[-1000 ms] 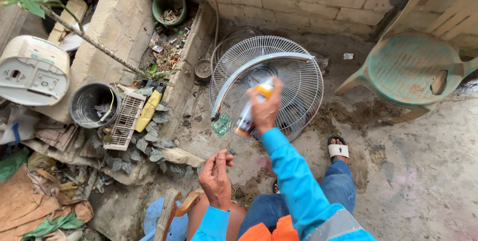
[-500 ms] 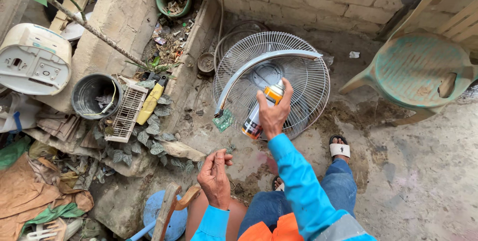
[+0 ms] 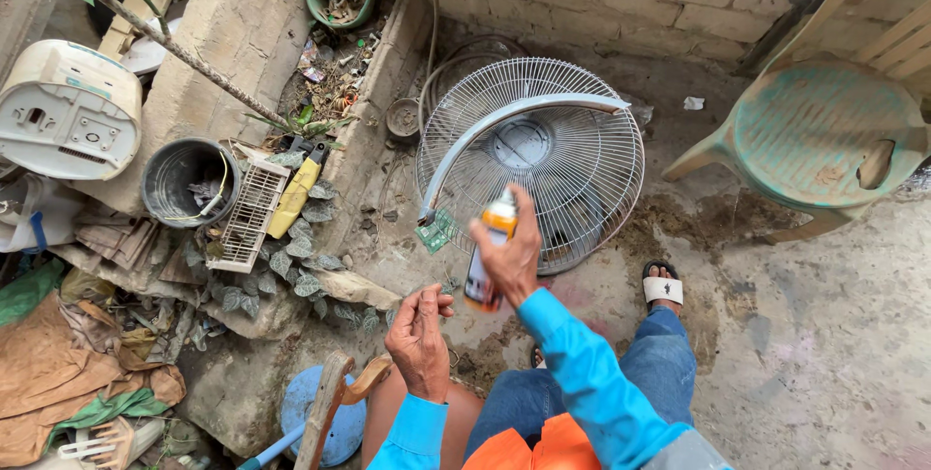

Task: The person holds a spray can and sprays the blade guard and body of an electric fan lying on the ground, rotating the fan and touching its guard between sprays to reach different sides.

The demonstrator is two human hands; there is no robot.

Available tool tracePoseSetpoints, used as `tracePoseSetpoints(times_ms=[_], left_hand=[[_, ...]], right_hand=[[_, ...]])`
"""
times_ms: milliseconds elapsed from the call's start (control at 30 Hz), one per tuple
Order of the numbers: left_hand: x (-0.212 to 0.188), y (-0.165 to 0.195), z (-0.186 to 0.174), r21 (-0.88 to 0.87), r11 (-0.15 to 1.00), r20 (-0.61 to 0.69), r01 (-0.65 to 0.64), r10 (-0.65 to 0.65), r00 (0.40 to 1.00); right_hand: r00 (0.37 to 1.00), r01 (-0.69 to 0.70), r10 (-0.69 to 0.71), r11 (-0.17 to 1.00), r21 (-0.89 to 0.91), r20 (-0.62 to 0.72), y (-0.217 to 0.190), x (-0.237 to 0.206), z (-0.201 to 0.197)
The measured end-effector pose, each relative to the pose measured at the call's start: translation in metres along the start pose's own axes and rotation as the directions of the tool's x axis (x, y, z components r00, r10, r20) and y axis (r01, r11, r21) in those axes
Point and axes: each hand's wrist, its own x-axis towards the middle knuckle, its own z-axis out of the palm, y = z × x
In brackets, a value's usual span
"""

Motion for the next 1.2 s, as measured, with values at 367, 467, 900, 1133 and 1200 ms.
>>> tracePoseSetpoints(times_ms=[367, 467, 900, 1133, 1200], left_hand=[[-0.002, 0.008, -0.001, 0.016, 1.000, -0.020, 0.008, -0.007, 1.000], [0.002, 0.007, -0.001, 0.016, 1.000, -0.021, 0.019, -0.019, 1.000], [0.005, 0.004, 0.008, 0.026, 0.999, 0.030, -0.022, 0.021, 0.999], [0.012, 0.011, 0.011, 0.005, 1.000, 0.061, -0.020, 0.020, 0.998], [0.012, 0.013, 0.009, 0.004, 1.000, 0.057, -0.012, 0.011, 0.998]], right_hand=[[0.973, 0.056, -0.045, 0.998, -0.040, 0.226, 0.000, -0.023, 0.011], [0.974, -0.061, 0.078, 0.994, -0.087, 0.214, 0.003, -0.022, 0.000], [0.882, 0.027, 0.112, 0.958, 0.287, -0.459, 0.045, 0.081, -0.041], [0.994, -0.097, 0.096, 0.995, 0.029, 0.054, 0.008, 0.009, 0.023], [0.998, -0.020, 0.021, 1.000, -0.017, 0.064, -0.002, -0.013, 0.021]])
